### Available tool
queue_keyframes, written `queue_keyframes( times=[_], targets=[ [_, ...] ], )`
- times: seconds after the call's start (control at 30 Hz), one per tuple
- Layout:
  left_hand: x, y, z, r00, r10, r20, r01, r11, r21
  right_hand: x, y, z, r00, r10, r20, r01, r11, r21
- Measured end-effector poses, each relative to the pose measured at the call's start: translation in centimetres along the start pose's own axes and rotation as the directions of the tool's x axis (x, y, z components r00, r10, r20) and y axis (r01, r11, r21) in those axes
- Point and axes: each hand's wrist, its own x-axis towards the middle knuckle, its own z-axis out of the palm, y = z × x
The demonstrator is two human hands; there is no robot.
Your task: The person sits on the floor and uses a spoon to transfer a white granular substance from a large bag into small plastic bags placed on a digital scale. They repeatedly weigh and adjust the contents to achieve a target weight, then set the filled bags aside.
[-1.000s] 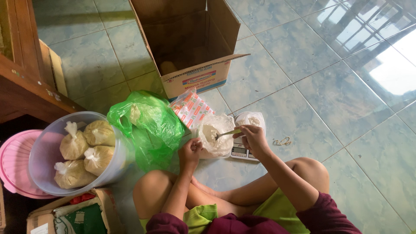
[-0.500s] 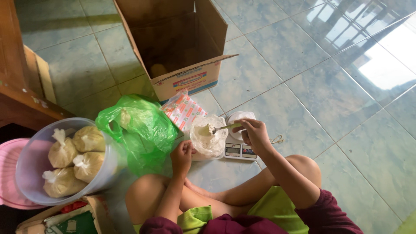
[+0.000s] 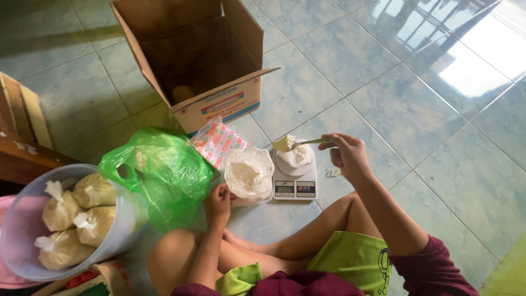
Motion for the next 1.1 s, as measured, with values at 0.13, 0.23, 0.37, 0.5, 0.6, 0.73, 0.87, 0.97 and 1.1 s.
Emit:
queue_keyframes(
  times=[0.13,0.23,0.37,0.5,0.6,0.73,0.87,0.97,1.1],
  targets=[
    [0.0,0.1,-0.1,1.0,-0.018,-0.003,0.018,1.0,0.002,1.2,0.7,-2.6,0.997,-0.033,-0.067,0.03,0.998,-0.056],
    [-0.2,0.3,-0.1,1.0,-0.03,0.005,0.03,1.0,0.002,2.6,3.0,-3.9,0.987,-0.073,-0.144,0.046,0.982,-0.181],
    [-0.2,0.5,-0.2,1.0,-0.02,0.001,0.02,0.999,0.041,4.8,8.6,-3.8,0.95,-0.25,-0.188,0.104,0.82,-0.563],
    [-0.4,0.6,-0.4,0.998,-0.06,-0.001,0.06,0.997,0.044,5.7,13.3,-1.5,0.891,-0.454,-0.012,0.303,0.613,-0.73],
    [-0.5,0.5,-0.4,0.996,-0.085,-0.001,0.085,0.996,0.015,4.5,14.0,0.7,0.839,-0.512,0.187,0.453,0.463,-0.762],
    [-0.2,0.6,-0.5,0.993,-0.122,-0.009,0.122,0.991,0.057,3.3,10.9,2.4,0.815,-0.518,0.258,0.464,0.318,-0.827],
    [0.1,0.6,-0.2,0.995,-0.095,-0.01,0.096,0.992,0.077,3.4,10.4,2.4,0.834,-0.517,0.195,0.422,0.367,-0.829],
    [-0.2,0.6,-0.2,0.996,-0.086,-0.006,0.086,0.992,0.095,3.5,12.1,2.3,0.887,-0.422,0.187,0.401,0.504,-0.765],
    [-0.1,0.8,-0.3,0.996,-0.088,-0.002,0.088,0.992,0.088,4.1,12.5,2.1,0.918,-0.367,0.152,0.355,0.584,-0.73]
  ],
)
